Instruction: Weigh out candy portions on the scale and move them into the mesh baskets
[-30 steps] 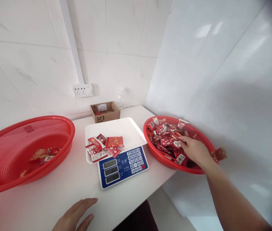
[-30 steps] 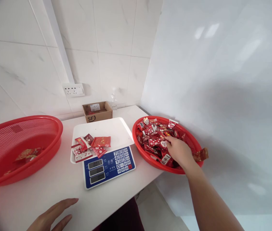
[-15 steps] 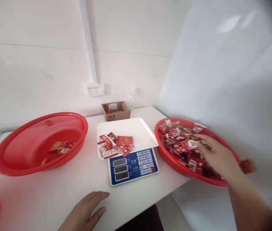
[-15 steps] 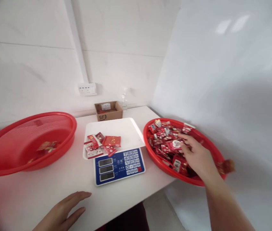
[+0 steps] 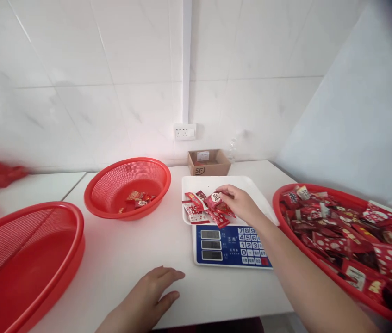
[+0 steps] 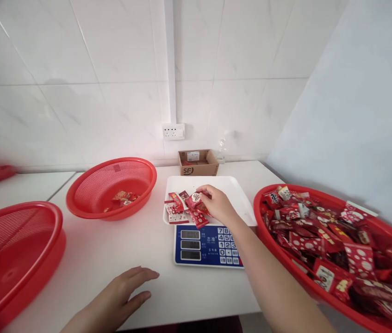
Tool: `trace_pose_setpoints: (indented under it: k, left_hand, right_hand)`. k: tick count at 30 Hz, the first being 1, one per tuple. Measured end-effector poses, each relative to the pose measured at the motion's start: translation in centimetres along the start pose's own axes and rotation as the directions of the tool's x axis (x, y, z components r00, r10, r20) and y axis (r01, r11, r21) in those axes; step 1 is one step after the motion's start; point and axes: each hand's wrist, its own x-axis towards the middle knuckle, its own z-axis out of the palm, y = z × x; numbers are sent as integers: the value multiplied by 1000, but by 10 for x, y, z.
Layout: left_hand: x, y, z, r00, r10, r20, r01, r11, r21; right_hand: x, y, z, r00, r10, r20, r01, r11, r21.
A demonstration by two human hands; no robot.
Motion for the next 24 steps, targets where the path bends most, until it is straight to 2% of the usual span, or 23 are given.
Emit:
trace_pose_setpoints:
  k: [3,5,7,9,11,13,15,16,18,19,21,24]
  left_hand:
    - [-7,-1,-2,999,-35,8,35,999,-1]
    - [-9,-2,-3,998,-53,22,53,998,-13]
    - [-10,-4,-4,998,-63,32,64,997,-32]
    - [-9,-7,-4,997,-66,34,68,996,-52]
    - [-7,-9,-5,997,-69,25,71,995,-64]
    - [-4,-12,-8,997,-77,11,77,995,-65]
    - [1,-13,-13,997,-73,-10,72,996,-56]
    - [3,-14,-16,998,-63,-23,62,997,-44]
    - [6,-14,-22,998,-29,-57,29,1000,5]
    - [7,-13,-26,997,-8,-78,12,999,42]
    - [4,-11,-34,992,35,-125,-19,992,123]
    - [-9,-10,-54,980,80,-181,-34,970,241]
  right_hand:
    - [9,-1,8,998,-19,57,26,993,-116]
    - [4,-2,6,999,-36,30,39,989,-143]
    - [-11,-2,-1,995,-78,-54,69,986,-149]
    - [-36,1,-10,971,-124,-206,98,987,-131]
    - [-67,7,-17,897,-110,-428,79,993,-90]
    - [-101,19,-17,755,-10,-656,10,1000,-3]
    - [-131,34,-9,687,40,-725,-15,999,42]
    - [-144,42,-2,724,49,-688,-30,999,40]
    - [-163,56,16,853,76,-517,-78,997,18]
    - [-169,61,25,895,95,-436,-96,995,18]
    - [-178,65,40,940,132,-314,-128,991,35]
    - [-182,64,53,960,155,-233,-138,986,89]
